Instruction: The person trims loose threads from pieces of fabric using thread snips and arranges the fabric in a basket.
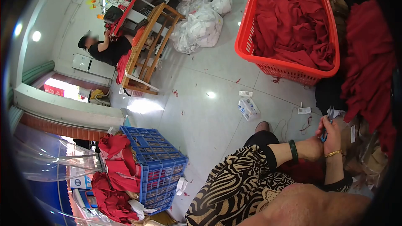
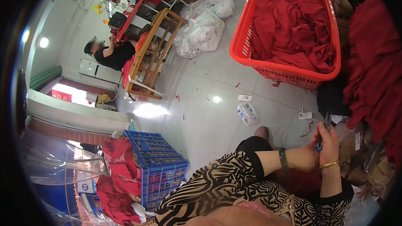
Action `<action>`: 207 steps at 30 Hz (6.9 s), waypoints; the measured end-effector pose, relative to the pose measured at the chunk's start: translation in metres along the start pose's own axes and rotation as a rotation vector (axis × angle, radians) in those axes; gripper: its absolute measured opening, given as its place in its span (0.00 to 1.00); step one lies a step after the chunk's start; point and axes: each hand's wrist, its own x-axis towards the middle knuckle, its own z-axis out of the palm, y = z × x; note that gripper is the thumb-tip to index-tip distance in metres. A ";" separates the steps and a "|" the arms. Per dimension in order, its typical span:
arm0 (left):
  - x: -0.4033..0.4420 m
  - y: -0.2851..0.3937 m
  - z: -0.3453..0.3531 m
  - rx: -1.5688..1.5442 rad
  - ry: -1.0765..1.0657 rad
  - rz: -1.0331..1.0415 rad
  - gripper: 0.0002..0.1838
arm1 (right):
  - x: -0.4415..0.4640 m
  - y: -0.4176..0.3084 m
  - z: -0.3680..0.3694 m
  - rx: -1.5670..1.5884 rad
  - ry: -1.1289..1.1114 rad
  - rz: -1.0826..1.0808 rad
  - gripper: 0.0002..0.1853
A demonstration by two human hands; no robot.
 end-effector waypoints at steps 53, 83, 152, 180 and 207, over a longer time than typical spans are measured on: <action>-0.023 0.061 -0.210 -0.995 0.247 0.469 0.12 | -0.017 -0.032 0.023 -0.143 0.076 0.006 0.07; -0.037 0.085 -0.179 -0.585 0.089 0.622 0.10 | -0.015 -0.032 0.010 -0.136 0.025 -0.027 0.06; -0.029 -0.021 -0.105 -1.015 0.833 -0.451 0.09 | -0.013 -0.074 -0.025 0.100 0.081 -0.324 0.06; -0.062 -0.106 -0.052 0.483 0.642 -0.762 0.21 | -0.012 -0.052 0.010 -0.086 0.010 -0.296 0.06; -0.079 -0.068 -0.104 -1.754 1.370 -0.175 0.07 | -0.020 -0.080 -0.014 0.125 0.087 -0.280 0.06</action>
